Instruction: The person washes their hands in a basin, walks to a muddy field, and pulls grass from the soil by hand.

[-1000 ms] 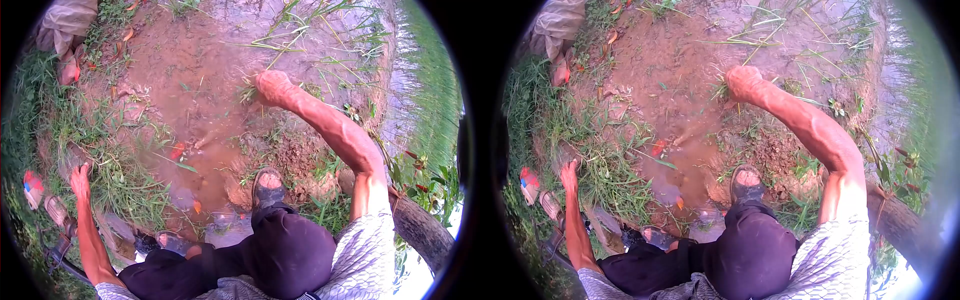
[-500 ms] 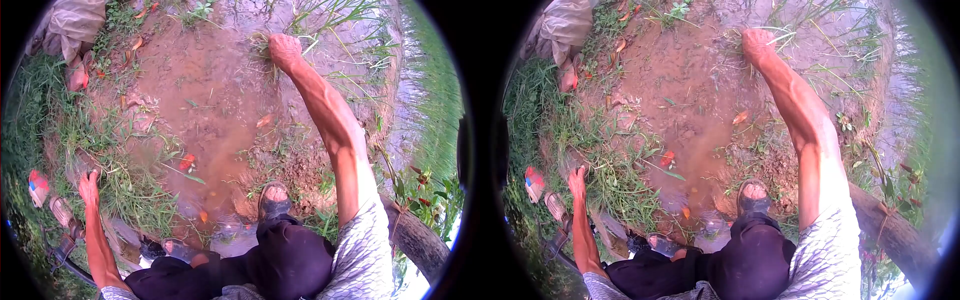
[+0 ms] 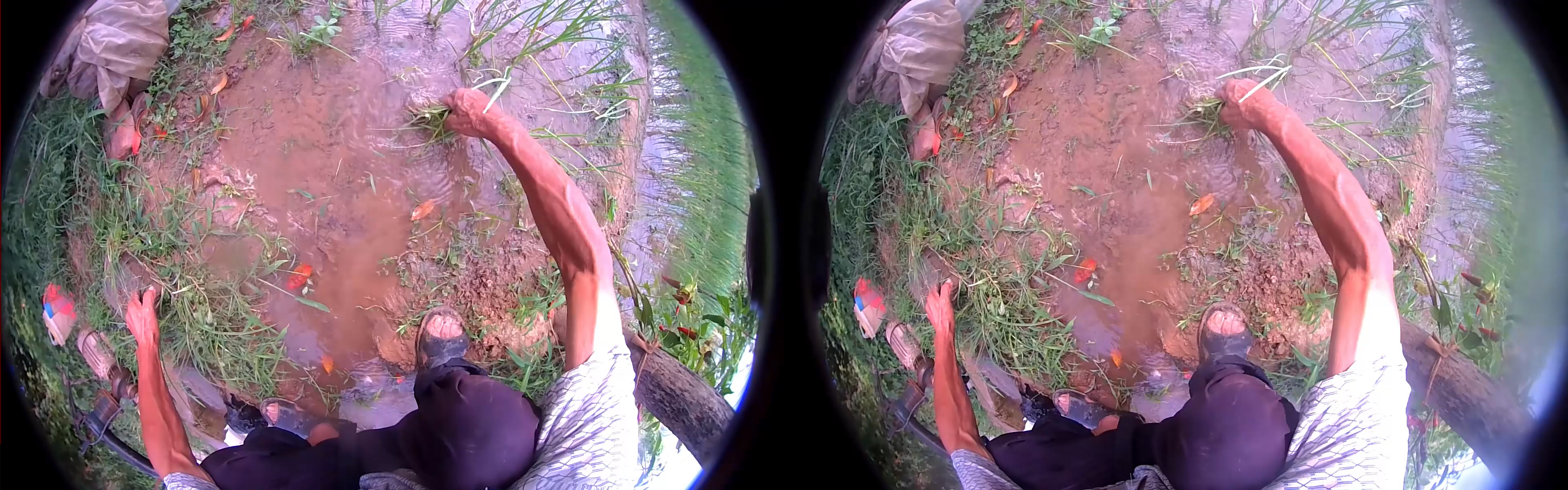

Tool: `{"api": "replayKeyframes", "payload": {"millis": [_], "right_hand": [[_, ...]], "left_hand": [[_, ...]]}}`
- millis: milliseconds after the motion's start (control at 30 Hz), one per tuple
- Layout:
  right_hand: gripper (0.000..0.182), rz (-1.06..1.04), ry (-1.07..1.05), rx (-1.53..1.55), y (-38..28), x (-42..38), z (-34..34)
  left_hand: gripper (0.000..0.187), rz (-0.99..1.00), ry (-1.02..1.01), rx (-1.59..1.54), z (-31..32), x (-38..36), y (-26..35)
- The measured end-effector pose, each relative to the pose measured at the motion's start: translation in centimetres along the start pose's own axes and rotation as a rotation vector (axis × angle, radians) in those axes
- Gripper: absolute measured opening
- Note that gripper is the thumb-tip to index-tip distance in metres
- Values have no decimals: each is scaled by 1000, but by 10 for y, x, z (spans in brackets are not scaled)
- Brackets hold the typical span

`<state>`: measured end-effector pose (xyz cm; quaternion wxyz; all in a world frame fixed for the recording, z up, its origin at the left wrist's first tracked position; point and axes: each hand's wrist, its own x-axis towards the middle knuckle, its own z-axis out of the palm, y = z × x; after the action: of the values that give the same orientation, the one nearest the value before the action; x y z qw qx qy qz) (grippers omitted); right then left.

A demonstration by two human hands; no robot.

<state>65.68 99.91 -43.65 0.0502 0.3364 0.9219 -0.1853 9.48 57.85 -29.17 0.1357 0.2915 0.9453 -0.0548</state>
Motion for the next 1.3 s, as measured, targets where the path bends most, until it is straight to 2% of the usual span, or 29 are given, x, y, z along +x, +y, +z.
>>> {"api": "replayKeyframes", "payload": {"millis": [67, 167, 300, 333, 433, 467, 567, 700, 733, 833, 867, 1000, 1100, 1133, 1167, 1233, 1300], "right_hand": [[16, -116, -3, 89, 19, -4, 9], [20, 321, 155, -138, 19, 4, 2], [19, 406, 335, -279, 31, 13, 3], [27, 406, 316, -280, 38, 19, 2], [32, 604, 451, -169, 39, 31, -2], [37, 633, 433, -105, 37, 34, -7], [39, 659, 389, -20, 56, 44, 2], [28, 606, 344, -97, 86, 50, 18], [19, 564, 423, -151, 86, 50, 20], [18, 517, 334, -31, 80, 49, 12], [17, 479, 368, -43, 80, 50, 14], [19, 353, 222, -60, 66, 43, 1], [18, 298, 190, -91, 43, 21, -11], [23, 161, 168, -106, 40, 7, -15], [25, 132, 33, 151, 28, -9, -29], [18, 180, -158, 248, 12, -41, -55], [17, 335, -171, 69, 20, -59, -71]], "left_hand": [[76, 13, 23, 8, 1, 1, -5], [76, 30, 23, 14, 6, 6, -12], [75, -1, 4, -1, 2, 2, -4], [75, -12, -2, -10, 2, 1, -2], [75, -5, 22, -1, 5, 2, -5], [75, 0, 28, -5, 6, 2, -7], [75, 12, 42, -13, 9, 3, -12], [75, 5, 47, 5, 9, 1, -9], [75, 3, 48, 12, 8, 0, -7], [75, 5, 62, -14, 7, -2, -2], [75, 3, 50, -21, 6, -1, 0], [74, 3, 36, -35, -1, -5, 6], [74, 20, 55, -21, 7, -1, -6], [74, 22, 54, -10, 6, 0, -6], [74, 23, 54, -2, 5, 0, -5], [74, 12, 24, 6, 2, 0, 0], [75, 1, 13, -4, 0, -2, 3]]}}
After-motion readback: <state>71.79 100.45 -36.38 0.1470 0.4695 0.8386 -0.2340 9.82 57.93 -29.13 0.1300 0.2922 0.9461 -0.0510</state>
